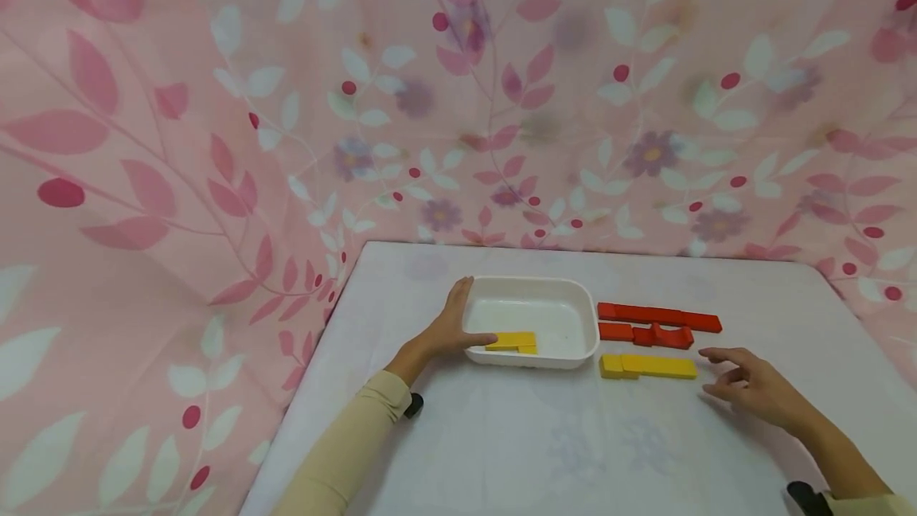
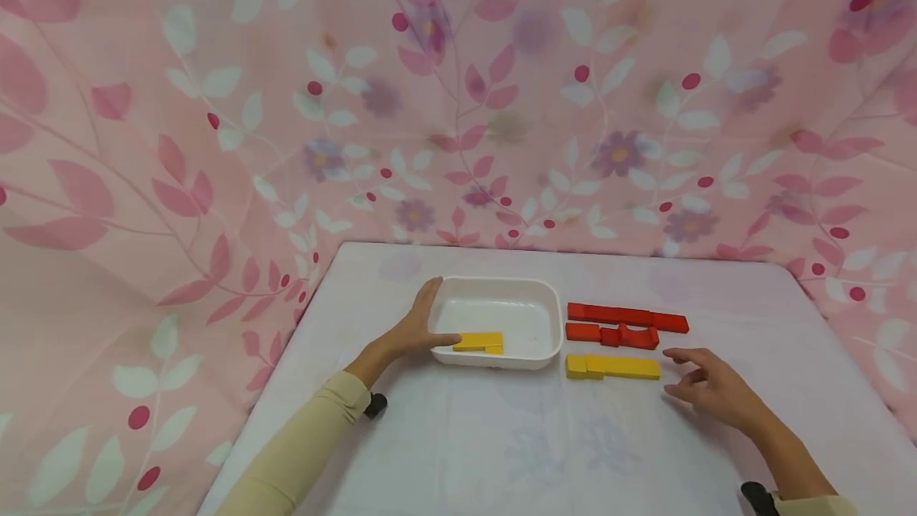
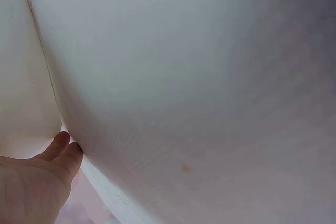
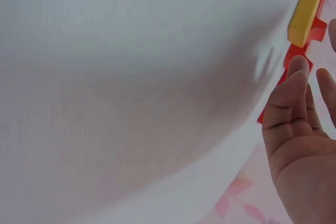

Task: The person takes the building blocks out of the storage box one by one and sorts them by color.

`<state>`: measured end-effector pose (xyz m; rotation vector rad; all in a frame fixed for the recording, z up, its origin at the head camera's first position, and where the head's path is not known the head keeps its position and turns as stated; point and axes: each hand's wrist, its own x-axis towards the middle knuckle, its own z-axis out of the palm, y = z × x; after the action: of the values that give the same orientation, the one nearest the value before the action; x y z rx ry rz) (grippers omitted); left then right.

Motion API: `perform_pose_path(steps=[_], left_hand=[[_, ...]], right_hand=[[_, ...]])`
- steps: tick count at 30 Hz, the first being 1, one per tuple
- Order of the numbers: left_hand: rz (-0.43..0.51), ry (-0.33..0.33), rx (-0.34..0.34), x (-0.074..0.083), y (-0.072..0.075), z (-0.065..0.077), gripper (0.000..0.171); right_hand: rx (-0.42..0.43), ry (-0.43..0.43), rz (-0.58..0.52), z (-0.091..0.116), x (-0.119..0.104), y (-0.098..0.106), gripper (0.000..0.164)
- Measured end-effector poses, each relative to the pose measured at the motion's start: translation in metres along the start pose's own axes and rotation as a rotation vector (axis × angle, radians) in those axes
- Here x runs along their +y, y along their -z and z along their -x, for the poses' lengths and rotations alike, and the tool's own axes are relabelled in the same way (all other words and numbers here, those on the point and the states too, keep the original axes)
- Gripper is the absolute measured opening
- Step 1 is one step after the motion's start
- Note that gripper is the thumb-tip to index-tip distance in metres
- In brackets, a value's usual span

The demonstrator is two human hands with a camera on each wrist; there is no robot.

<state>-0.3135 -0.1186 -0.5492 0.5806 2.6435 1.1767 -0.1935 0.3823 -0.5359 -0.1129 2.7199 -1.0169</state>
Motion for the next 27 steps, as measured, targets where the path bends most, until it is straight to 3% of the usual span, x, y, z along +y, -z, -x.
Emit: perform_pose_path(steps=[6,14,19,27], left_hand=[[-0.007,0.014,0.006,0.001,0.006,0.0,0.122],[-0.012,0.005,-0.004,-0.004,0.001,0.001,0.122],[-0.011,0.014,0.006,-0.004,0.0,0.002,0.121],[-0.016,0.012,0.001,-0.004,0.001,0.002,0.119]], right_hand=[[0.086,0.065,0.055,0.0,-0.015,0.007,0.067],[0.154,0.169,-0.09,-0.009,-0.046,0.001,0.061],[0.124,0.271,-0.159,-0.024,-0.069,-0.009,0.058],[0.088,0.345,-0.224,-0.043,-0.107,-0.024,0.052]])
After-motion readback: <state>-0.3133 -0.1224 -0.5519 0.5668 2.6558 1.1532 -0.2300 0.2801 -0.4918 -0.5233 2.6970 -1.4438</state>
